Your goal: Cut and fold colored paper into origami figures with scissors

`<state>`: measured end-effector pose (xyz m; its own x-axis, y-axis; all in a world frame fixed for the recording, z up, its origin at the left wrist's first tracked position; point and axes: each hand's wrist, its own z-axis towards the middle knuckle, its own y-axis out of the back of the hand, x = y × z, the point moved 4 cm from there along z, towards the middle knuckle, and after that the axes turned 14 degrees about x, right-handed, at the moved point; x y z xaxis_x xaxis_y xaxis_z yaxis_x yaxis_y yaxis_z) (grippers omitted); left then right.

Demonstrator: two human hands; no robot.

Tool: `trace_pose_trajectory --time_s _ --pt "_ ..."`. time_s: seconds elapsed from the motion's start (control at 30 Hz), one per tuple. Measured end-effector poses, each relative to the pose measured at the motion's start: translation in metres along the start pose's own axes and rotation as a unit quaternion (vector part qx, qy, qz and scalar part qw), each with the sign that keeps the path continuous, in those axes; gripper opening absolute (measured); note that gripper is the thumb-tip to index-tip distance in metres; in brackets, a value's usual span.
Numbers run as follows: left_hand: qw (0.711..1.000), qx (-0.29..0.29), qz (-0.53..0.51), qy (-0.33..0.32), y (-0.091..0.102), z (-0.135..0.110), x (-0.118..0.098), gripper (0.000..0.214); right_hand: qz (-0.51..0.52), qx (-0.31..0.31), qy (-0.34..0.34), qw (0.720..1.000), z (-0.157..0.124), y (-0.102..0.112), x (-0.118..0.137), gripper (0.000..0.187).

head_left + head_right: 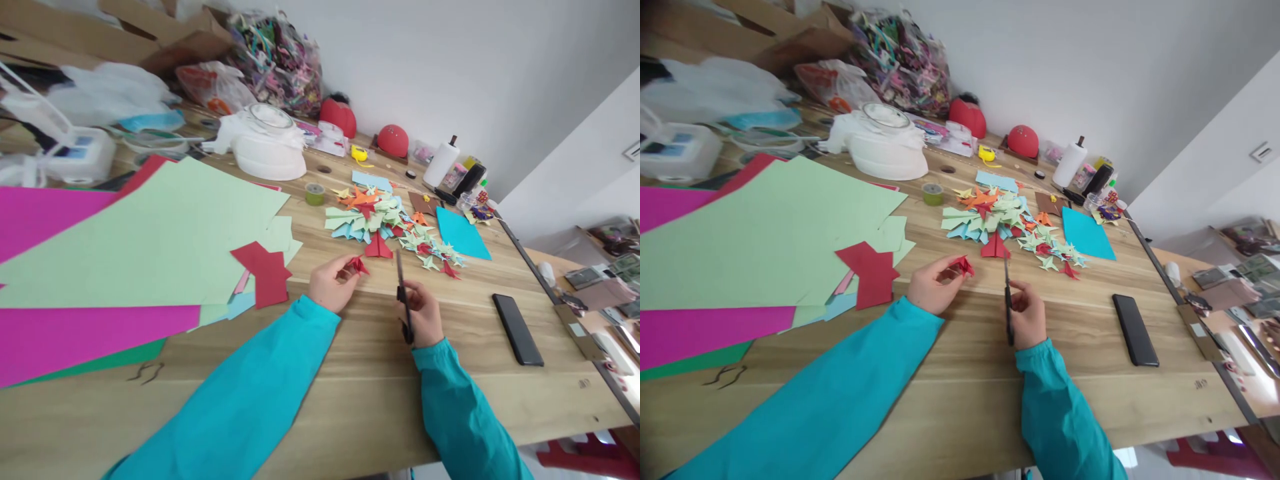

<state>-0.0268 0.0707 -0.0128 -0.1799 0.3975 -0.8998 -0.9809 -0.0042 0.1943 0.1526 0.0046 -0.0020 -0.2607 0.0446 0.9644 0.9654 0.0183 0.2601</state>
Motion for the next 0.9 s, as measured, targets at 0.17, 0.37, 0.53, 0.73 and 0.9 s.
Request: trace_pose_trajectory --time_s 0.17,0.37,0.53,0.73,0.9 --pt "1.0 0.018 0.013 0.002 -0.001 -0.001 -0.001 0.029 0.303 0.199 -0.069 0.929 -0.01 -0.031 0.001 0.05" --pt "0.999 0.037 -0.002 -0.002 -0.001 -0.001 -0.004 0.03 0.272 0.207 -0.024 0.94 -0.02 -0.041 0.008 0.056" --pt "0.999 0.043 -0.001 -0.01 -0.001 -0.001 -0.002 0.029 0.212 0.261 -0.037 0.941 -0.027 -0.037 0.01 0.066" --pt "1.0 0.016 0.015 -0.02 0.002 -0.001 -0.004 0.029 0.125 0.245 -0.063 0.959 -0.031 -0.036 0.016 0.068" --pt "0.998 0.027 0.037 -0.038 0.002 -0.002 -0.005 0.031 0.091 0.249 -0.074 0.961 -0.032 -0.038 0.021 0.072"
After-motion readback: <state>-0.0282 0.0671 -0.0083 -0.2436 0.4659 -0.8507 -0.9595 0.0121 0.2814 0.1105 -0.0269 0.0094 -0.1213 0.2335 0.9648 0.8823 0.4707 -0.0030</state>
